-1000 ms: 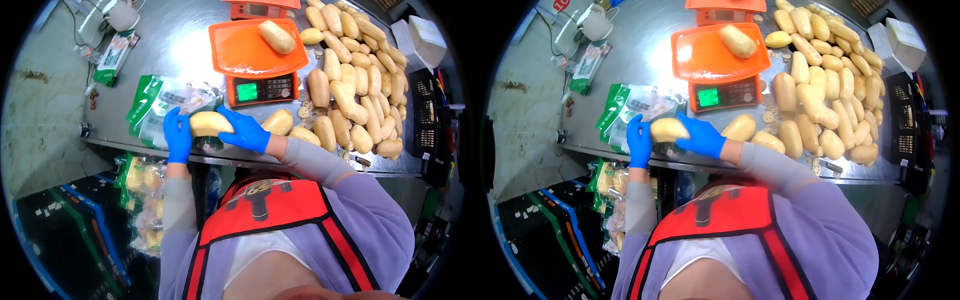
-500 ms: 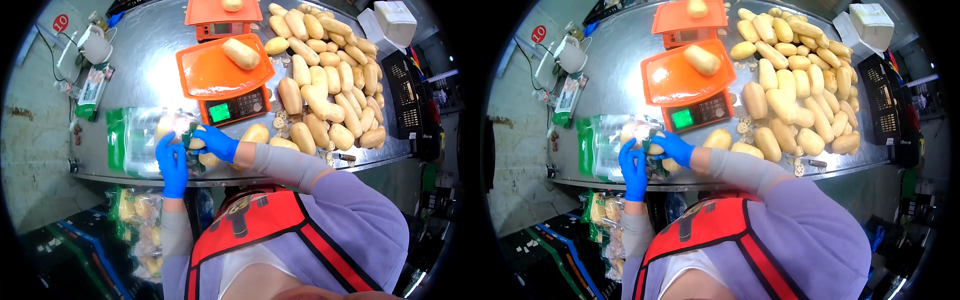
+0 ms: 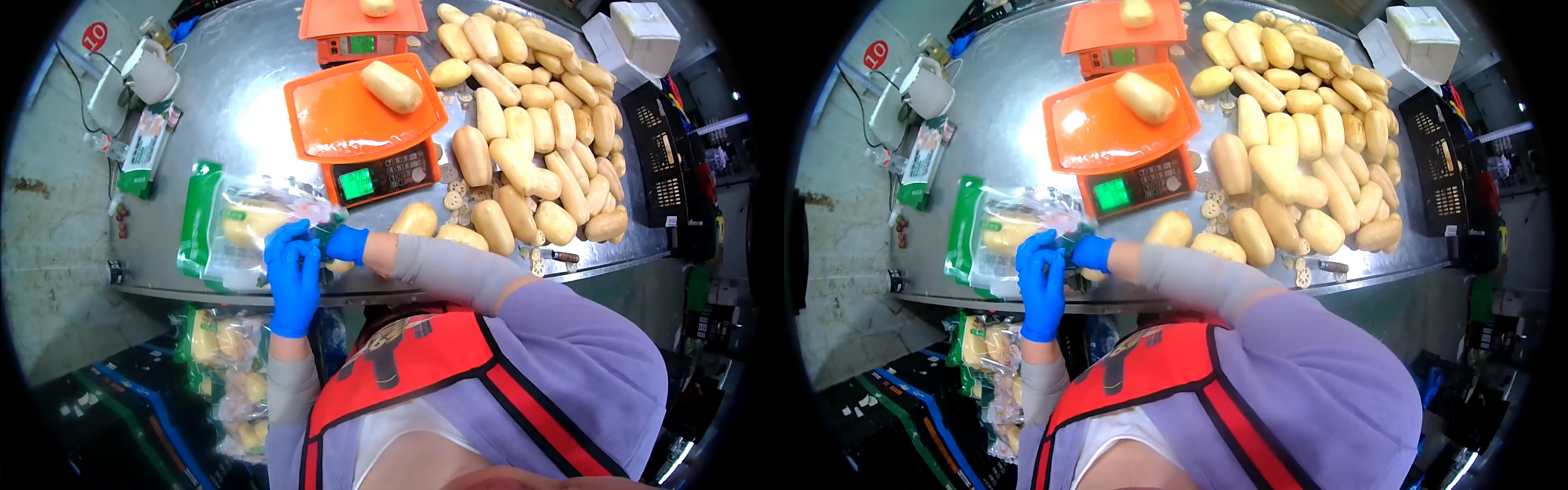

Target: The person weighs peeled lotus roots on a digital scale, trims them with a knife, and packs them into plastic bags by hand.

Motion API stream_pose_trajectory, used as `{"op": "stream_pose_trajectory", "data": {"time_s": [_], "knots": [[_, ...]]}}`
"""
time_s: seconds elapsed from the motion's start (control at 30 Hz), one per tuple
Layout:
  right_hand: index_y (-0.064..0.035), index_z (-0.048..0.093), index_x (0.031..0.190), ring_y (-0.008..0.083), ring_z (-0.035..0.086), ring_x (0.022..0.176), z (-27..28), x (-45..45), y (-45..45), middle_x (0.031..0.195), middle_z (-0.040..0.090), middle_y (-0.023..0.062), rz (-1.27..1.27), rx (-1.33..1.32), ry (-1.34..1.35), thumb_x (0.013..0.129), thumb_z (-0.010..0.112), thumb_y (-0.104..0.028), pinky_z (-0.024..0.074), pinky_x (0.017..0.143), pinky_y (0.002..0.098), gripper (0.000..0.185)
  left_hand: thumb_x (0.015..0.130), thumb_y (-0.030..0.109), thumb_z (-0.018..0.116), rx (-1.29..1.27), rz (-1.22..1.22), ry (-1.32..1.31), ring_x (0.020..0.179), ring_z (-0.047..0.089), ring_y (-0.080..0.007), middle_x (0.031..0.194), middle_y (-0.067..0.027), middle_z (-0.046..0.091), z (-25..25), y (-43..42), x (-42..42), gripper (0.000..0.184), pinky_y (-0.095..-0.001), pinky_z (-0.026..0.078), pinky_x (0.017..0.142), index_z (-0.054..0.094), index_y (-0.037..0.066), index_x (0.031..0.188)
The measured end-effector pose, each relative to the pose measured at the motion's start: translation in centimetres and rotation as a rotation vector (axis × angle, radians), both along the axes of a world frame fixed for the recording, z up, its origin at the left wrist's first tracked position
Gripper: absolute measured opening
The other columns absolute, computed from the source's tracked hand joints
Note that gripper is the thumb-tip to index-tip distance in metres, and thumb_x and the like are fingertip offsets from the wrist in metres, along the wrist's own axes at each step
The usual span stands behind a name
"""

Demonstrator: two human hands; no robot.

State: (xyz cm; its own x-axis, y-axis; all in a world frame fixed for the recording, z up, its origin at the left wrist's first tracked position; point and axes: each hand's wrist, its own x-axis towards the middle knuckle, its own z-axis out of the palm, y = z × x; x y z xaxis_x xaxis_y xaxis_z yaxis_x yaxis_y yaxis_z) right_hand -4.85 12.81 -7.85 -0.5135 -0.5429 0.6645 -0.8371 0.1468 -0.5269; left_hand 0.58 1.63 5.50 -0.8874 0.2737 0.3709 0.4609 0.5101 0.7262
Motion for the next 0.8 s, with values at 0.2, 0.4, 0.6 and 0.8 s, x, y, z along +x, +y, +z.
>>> {"op": "stream_pose_trajectory", "data": {"time_s": [0.2, 0.4, 0.6, 0.8], "knots": [[-0.0093, 0.059, 0.100, 0.0282, 0.061, 0.076, -0.2, -0.1, -1.2, 0.085, 0.063, 0.0109, 0.100, -0.227, -0.994, 0.069, 0.064, -0.015, 0.0491, 0.068, 0.0342, 0.032, 0.080, 0.007, 0.057, 0.135, 0.164, -0.022, 0.110, 0.045, -0.0288, 0.120, -0.0158, 0.047, -0.7, -0.6, 0.1, 0.012, -0.0381, 0.035, 0.094, 0.057, 0.002, 0.091], [-0.0090, 0.059, 0.100, 0.0281, 0.061, 0.076, 0.2, -0.2, -1.4, 0.086, 0.063, 0.0110, 0.066, -0.112, -0.985, 0.069, 0.064, -0.016, 0.0492, 0.069, 0.0342, 0.032, 0.084, 0.017, 0.058, 0.653, 0.961, -0.105, 0.109, 0.046, -0.0236, 0.124, -0.0132, 0.045, -6.4, -7.3, -0.9, 0.026, -0.0338, 0.044, 0.084, 0.056, -0.001, 0.102], [-0.0087, 0.059, 0.100, 0.0281, 0.061, 0.076, 0.0, -0.2, -2.7, 0.086, 0.063, 0.0110, 0.027, -0.006, -0.933, 0.069, 0.065, -0.016, 0.0492, 0.069, 0.0342, 0.032, 0.086, 0.025, 0.055, 0.870, 0.596, -0.686, 0.075, 0.055, -0.0118, 0.082, -0.0026, 0.059, -7.8, -8.0, -2.0, 0.021, -0.0250, 0.044, 0.067, 0.060, 0.005, 0.089], [-0.0085, 0.059, 0.100, 0.0280, 0.061, 0.077, -0.2, 0.1, -2.1, 0.087, 0.063, 0.0111, -0.002, 0.104, -0.912, 0.070, 0.065, -0.017, 0.0492, 0.070, 0.0342, 0.032, 0.085, 0.023, 0.056, 0.710, 0.578, -0.741, 0.070, 0.054, -0.0123, 0.079, -0.0040, 0.057, -8.4, -9.8, -2.3, 0.018, -0.0288, 0.047, 0.062, 0.058, 0.006, 0.087]]}}
